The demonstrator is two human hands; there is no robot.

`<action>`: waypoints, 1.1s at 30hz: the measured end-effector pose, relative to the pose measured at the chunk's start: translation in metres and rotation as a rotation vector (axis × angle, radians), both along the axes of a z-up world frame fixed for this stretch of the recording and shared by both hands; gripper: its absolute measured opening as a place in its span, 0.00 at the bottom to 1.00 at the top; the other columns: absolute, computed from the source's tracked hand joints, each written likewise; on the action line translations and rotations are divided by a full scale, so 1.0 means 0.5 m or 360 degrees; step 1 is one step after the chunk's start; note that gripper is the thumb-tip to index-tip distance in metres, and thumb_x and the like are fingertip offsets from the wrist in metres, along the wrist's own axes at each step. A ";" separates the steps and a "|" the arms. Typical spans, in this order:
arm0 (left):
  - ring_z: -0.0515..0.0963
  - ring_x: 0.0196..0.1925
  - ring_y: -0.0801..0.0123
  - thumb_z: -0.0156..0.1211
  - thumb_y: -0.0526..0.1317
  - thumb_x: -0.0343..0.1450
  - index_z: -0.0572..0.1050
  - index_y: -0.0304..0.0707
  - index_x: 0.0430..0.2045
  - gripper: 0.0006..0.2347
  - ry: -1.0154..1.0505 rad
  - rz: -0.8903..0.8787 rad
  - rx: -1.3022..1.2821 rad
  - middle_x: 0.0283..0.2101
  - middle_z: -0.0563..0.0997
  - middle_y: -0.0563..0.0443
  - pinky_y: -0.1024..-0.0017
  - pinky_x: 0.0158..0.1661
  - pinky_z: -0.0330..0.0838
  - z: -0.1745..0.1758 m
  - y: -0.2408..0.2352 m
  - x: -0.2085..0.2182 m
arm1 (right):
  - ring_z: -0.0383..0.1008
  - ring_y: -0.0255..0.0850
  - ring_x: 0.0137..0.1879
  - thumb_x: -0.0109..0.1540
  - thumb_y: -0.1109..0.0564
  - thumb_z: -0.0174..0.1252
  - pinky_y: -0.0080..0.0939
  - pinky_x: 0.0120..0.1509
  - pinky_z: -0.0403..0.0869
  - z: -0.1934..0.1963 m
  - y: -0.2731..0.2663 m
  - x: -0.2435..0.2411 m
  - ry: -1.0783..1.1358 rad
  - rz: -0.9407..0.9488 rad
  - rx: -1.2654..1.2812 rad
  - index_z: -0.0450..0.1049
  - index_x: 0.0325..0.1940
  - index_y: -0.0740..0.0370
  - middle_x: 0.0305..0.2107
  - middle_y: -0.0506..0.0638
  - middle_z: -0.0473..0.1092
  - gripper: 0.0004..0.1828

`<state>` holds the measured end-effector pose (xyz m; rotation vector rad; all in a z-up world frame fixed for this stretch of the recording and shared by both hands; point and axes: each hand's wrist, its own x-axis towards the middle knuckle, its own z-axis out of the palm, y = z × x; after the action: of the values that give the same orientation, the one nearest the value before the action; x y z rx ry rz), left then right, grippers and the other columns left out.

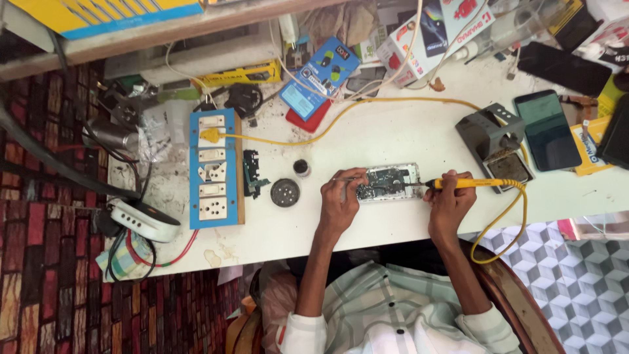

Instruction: The person uses a soldering iron and tweezers to work on a small circuit board placed on a white workbench. They repeatedly apply the soldering iron to different points on the board while holding components with tweezers, occasionally adjusting the board's position.

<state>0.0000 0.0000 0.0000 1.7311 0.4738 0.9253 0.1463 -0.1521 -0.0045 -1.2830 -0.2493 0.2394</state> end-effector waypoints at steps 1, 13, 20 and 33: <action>0.86 0.41 0.63 0.52 0.23 0.74 0.76 0.26 0.44 0.08 -0.0008 -0.0004 -0.0008 0.40 0.83 0.41 0.69 0.45 0.82 0.000 0.000 -0.001 | 0.60 0.33 0.21 0.76 0.55 0.48 0.33 0.27 0.66 -0.001 0.000 0.000 0.0008 -0.0009 -0.0027 0.60 0.38 0.62 0.22 0.46 0.60 0.14; 0.87 0.42 0.61 0.52 0.22 0.73 0.76 0.28 0.44 0.09 -0.0005 -0.0011 -0.0018 0.40 0.83 0.41 0.69 0.45 0.82 0.002 0.002 -0.001 | 0.59 0.33 0.19 0.75 0.55 0.48 0.34 0.24 0.63 -0.007 0.002 0.006 0.0019 -0.0036 -0.0010 0.59 0.38 0.62 0.21 0.47 0.59 0.14; 0.86 0.44 0.62 0.49 0.22 0.73 0.76 0.26 0.47 0.11 -0.0026 -0.0056 -0.0070 0.40 0.83 0.40 0.70 0.48 0.82 -0.001 0.000 -0.003 | 0.58 0.33 0.19 0.75 0.56 0.48 0.34 0.24 0.63 -0.011 -0.003 0.005 -0.0025 -0.0019 0.0010 0.58 0.38 0.62 0.21 0.48 0.59 0.14; 0.86 0.44 0.64 0.48 0.21 0.72 0.76 0.25 0.45 0.11 -0.0067 -0.0065 -0.0053 0.39 0.83 0.42 0.70 0.48 0.82 -0.009 0.003 0.000 | 0.60 0.35 0.20 0.76 0.56 0.48 0.35 0.27 0.67 -0.017 -0.004 0.004 -0.0026 0.0013 0.0051 0.59 0.38 0.62 0.22 0.49 0.60 0.13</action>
<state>-0.0002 0.0017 -0.0046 1.6819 0.4225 0.9180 0.1483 -0.1541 -0.0131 -1.2526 -0.2715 0.2310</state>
